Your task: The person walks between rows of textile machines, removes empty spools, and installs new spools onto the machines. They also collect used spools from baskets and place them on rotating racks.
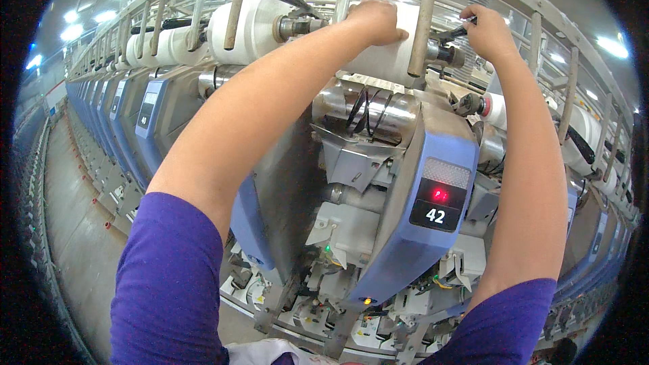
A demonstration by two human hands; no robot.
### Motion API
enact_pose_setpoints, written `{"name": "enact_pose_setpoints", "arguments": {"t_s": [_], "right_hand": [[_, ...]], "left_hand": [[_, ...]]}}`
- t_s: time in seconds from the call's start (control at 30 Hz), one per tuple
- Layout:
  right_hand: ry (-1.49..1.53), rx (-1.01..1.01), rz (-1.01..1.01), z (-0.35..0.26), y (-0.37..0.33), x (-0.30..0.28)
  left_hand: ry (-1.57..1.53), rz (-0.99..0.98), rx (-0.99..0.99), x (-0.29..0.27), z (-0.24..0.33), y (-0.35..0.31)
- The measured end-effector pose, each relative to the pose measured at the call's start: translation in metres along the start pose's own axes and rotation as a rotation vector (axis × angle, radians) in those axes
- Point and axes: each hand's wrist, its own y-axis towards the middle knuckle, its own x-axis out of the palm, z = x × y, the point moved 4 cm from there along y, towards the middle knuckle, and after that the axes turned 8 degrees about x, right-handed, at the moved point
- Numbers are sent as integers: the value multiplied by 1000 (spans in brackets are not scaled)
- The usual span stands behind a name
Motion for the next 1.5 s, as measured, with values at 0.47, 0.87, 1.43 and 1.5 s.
{"name": "enact_pose_setpoints", "arguments": {"t_s": [0.47,0.87,1.43,1.5], "right_hand": [[13,60,15,-6,-18,-6],[48,54,34,-5,-22,-3],[-58,14,71,-4,-28,-1],[-18,105,-9,-3,-33,0]], "left_hand": [[-96,456,-289,9,0,-25],[-265,197,-394,-18,8,-9],[-1814,163,-467,45,129,-300],[-2002,119,-650,72,150,-356]]}}
